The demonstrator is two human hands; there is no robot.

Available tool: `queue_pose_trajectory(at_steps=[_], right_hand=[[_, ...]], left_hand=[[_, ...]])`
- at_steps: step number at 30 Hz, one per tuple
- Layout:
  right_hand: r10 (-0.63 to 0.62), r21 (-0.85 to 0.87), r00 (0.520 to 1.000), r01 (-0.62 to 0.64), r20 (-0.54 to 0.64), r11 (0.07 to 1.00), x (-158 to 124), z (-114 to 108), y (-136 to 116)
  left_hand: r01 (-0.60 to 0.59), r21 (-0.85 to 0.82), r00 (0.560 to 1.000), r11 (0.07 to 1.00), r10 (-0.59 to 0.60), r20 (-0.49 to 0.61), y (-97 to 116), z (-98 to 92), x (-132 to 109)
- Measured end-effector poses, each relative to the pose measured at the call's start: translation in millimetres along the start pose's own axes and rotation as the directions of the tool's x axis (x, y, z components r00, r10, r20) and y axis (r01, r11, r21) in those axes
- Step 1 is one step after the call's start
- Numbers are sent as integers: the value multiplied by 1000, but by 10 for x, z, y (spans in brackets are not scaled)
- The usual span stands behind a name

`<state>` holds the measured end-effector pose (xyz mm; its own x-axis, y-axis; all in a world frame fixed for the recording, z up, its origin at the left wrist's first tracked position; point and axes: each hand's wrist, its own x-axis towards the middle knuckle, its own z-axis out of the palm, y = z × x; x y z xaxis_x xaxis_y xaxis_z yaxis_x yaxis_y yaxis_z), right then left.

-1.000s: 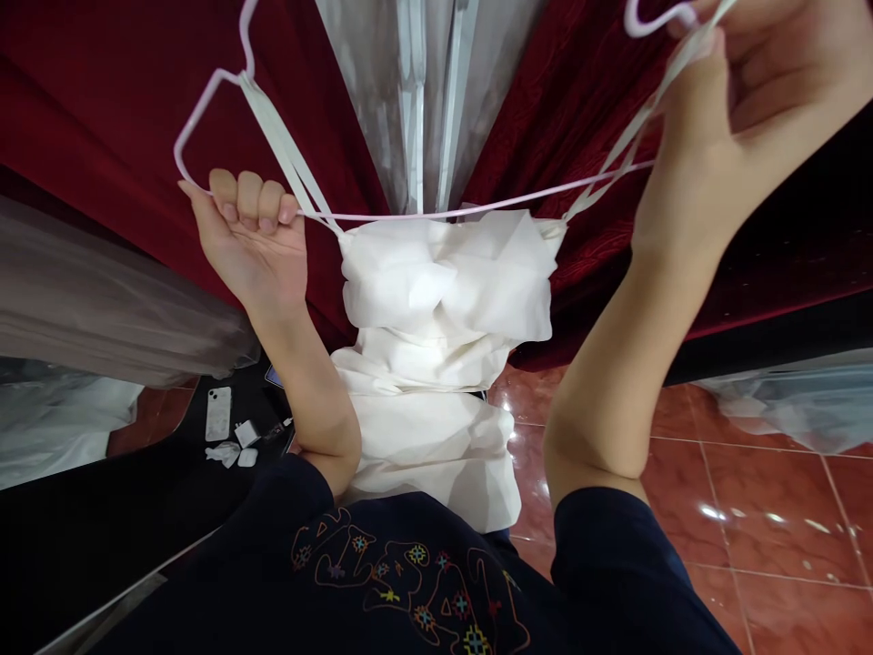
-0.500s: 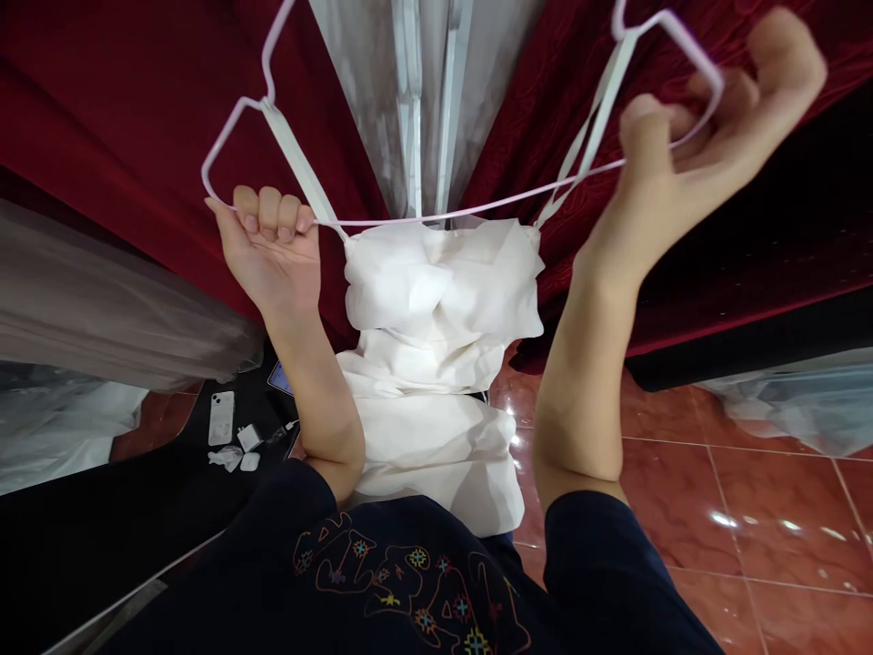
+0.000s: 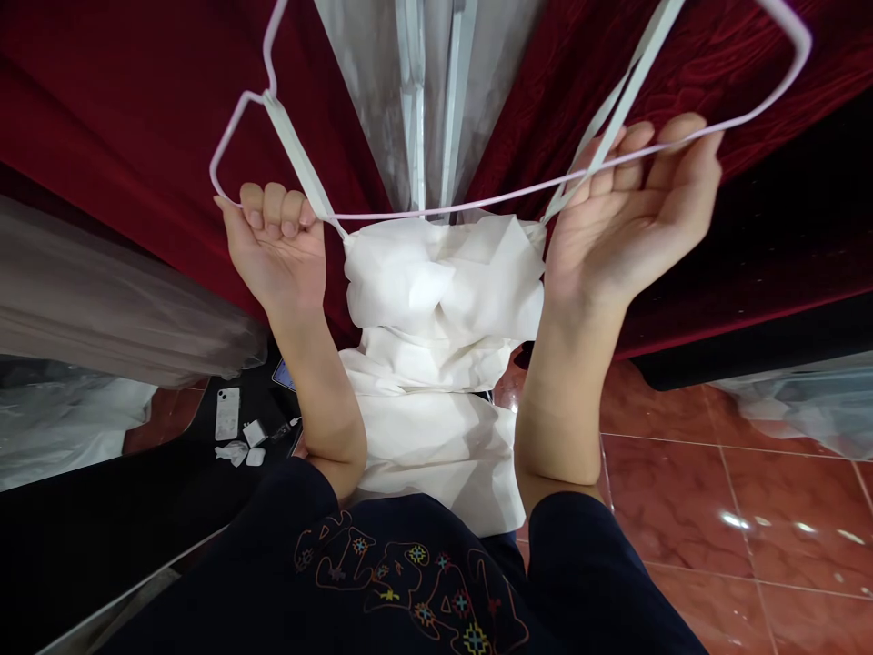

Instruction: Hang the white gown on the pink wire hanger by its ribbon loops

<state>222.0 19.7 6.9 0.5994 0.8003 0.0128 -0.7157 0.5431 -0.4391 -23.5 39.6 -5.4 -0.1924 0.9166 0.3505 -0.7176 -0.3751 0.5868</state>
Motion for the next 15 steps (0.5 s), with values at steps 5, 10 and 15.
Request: queue_pose_trajectory(at_steps=[5, 10, 15], right_hand=[[-105, -92, 960, 133, 259, 987, 38, -103, 22], [-121, -69, 933, 153, 340, 986, 95, -89, 76], [-66, 22, 924, 63, 377, 998, 145, -92, 138]], left_hand=[[9, 31, 1000, 999, -9, -2, -8, -6, -15], [62, -47, 996, 997, -59, 60, 51, 19, -67], [52, 38, 998, 998, -54, 43, 84, 73, -170]])
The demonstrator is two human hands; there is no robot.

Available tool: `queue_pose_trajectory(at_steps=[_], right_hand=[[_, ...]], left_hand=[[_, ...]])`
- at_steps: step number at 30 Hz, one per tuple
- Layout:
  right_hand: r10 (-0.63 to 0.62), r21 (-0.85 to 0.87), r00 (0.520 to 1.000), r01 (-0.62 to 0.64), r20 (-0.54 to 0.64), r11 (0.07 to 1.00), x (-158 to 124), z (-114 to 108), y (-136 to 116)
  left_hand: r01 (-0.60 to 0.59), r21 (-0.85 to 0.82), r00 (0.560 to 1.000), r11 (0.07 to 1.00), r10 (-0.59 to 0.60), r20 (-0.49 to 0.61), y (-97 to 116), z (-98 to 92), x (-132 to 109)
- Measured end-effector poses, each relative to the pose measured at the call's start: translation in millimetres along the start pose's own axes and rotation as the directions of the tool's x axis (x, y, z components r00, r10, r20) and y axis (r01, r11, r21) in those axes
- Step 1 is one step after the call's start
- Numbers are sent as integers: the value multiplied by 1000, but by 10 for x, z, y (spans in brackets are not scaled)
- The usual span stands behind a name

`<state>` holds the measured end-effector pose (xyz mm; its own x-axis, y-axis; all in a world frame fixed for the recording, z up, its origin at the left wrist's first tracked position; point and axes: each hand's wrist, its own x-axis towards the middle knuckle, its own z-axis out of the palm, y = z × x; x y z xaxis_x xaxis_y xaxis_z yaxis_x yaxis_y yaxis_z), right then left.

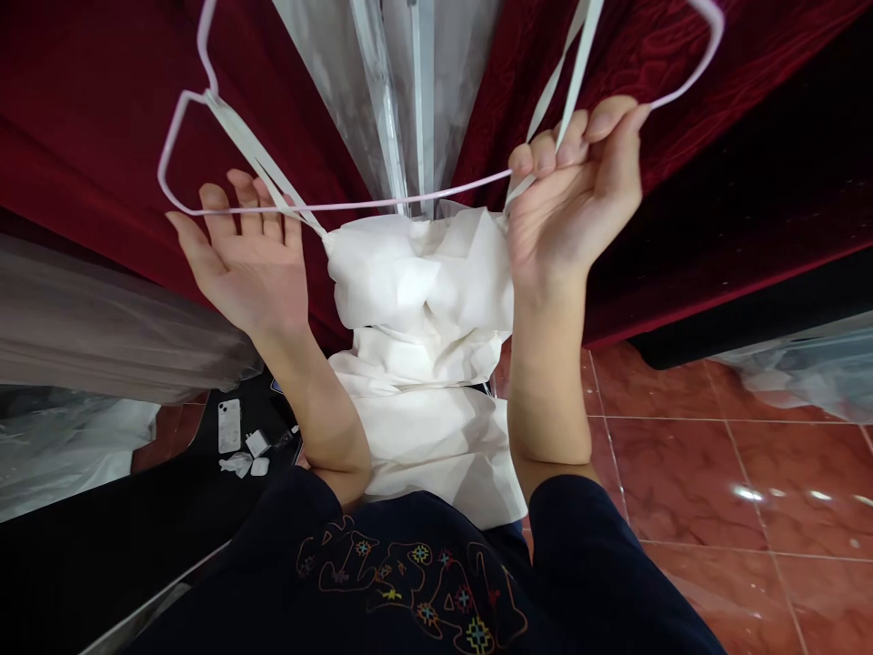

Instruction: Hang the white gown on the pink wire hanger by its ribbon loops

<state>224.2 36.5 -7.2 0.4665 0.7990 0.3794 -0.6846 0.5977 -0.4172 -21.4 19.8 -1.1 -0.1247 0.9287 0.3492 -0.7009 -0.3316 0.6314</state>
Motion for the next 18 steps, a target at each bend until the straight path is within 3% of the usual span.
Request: queue_pose_trajectory(at_steps=[4, 8, 12, 16, 18], right_hand=[[-2, -22, 999, 1, -47, 1000, -39, 16, 48], [-54, -98, 992, 43, -110, 994, -54, 44, 56], [-30, -79, 993, 21, -114, 997, -52, 58, 46], [13, -28, 992, -16, -124, 999, -88, 86, 58], [27, -11, 992, -29, -123, 1000, -108, 97, 72]], left_hand=[[62, 347, 998, 936, -70, 11, -60, 12, -95], [5, 701, 999, 713, -34, 27, -5, 43, -172], [-49, 793, 998, 607, 2, 60, 210, 110, -196], [-100, 798, 994, 595, 31, 101, 385, 206, -161], [-129, 761, 991, 636, 62, 116, 416, 256, -102]])
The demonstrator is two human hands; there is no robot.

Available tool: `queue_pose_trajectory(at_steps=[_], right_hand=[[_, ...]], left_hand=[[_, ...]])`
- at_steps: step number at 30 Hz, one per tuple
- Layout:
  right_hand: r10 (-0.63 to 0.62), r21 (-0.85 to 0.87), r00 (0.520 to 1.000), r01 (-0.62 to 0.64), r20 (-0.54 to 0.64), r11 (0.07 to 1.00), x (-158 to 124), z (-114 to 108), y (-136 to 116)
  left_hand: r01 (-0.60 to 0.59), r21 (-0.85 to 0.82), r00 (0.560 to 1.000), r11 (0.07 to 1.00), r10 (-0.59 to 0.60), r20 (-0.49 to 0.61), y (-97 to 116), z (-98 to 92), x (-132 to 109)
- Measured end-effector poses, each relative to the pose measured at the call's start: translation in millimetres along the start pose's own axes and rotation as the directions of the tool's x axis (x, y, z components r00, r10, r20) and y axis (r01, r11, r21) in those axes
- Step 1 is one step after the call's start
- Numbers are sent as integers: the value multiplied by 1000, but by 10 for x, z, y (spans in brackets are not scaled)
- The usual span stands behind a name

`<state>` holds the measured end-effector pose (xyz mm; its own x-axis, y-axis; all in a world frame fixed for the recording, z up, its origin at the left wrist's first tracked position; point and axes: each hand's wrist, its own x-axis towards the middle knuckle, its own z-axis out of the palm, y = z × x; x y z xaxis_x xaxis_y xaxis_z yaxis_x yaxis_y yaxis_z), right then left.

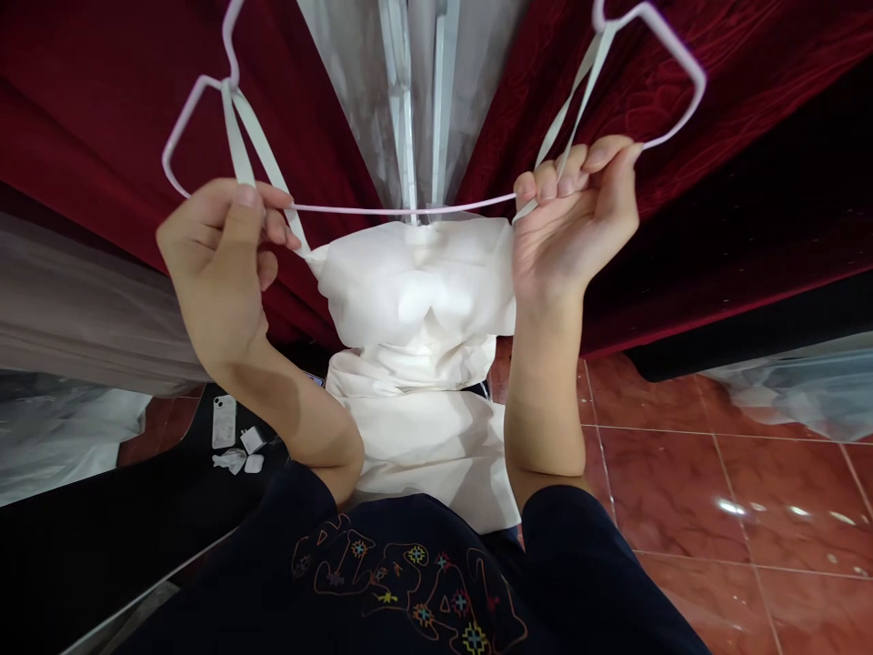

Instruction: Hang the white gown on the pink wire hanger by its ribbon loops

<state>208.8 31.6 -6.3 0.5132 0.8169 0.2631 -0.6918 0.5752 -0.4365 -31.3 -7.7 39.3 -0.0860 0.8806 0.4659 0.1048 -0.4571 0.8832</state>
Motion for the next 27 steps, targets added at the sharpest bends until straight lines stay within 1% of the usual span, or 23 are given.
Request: queue_pose_trajectory(at_steps=[2, 3, 4, 6, 7, 8, 9, 10, 12, 13, 14, 15, 16, 18, 20, 21, 23, 25, 27], right_hand=[[10, 5, 1000, -10, 5, 1000, -11, -1, 13], [11, 10, 1000, -11, 9, 1000, -13, -6, 18], [15, 14, 1000, -15, 14, 1000, -13, -13, 20], [29, 15, 999, -30, 27, 999, -9, -31, 16], [32, 12, 999, -32, 30, 999, -5, -40, 10], [33, 4, 999, -33, 36, 999, 1, -46, 1], [27, -6, 999, -27, 39, 1000, 7, -49, -9], [17, -16, 999, -17, 39, 1000, 13, -49, -20], [-19, -30, 999, 20, 32, 999, 26, -36, -37], [-37, -38, 999, 38, 27, 999, 30, -27, -43], [-56, -52, 998, 57, 16, 997, 33, -17, -45], [-66, -72, 998, 66, 3, 995, 33, -10, -44], [-65, -97, 998, 64, -9, 993, 31, -6, -40], [-43, -131, 999, 39, -26, 991, 21, -11, -26], [-10, -131, 1000, 7, -24, 991, 9, -29, -8], [7, -121, 1000, -9, -16, 993, 3, -39, 0], [35, -93, 999, -36, -6, 995, -7, -53, 13], [59, -65, 998, -59, 4, 996, -12, -50, 11], [45, -68, 999, -45, -2, 997, -14, -35, -9]], left_hand=[[1, -143, 1000, 990, -5, -22, 27, 6, 92], [8, -246, 1000, 969, -15, -23, 34, -3, 144], [14, -358, 1000, 933, -22, -19, 38, -24, 193], [37, -566, 999, 824, -34, 15, 32, -102, 271], [46, -633, 999, 773, -40, 24, 18, -153, 292], [32, -672, 999, 740, -43, 0, -6, -205, 300], [11, -679, 998, 734, -51, -38, -43, -252, 295], [-33, -652, 993, 758, -50, -109, -91, -290, 277], [-127, -524, 958, 842, -33, -285, -215, -323, 217], [-143, -450, 934, 881, -30, -356, -282, -318, 181], [-131, -393, 916, 910, -40, -398, -343, -300, 146], [-99, -357, 910, 929, -61, -411, -395, -272, 115], [-57, -344, 914, 937, -89, -395, -431, -236, 88], [32, -385, 950, 922, -148, -276, -454, -153, 53], [74, -477, 978, 876, -157, -136, -422, -72, 39], [74, -539, 985, 839, -145, -90, -398, -36, 38], [62, -665, 990, 745, -128, -51, -359, 19, 42], [43, -750, 991, 660, -126, -54, -345, 57, 48], [25, -785, 991, 619, -119, -63, -356, 89, 54]])
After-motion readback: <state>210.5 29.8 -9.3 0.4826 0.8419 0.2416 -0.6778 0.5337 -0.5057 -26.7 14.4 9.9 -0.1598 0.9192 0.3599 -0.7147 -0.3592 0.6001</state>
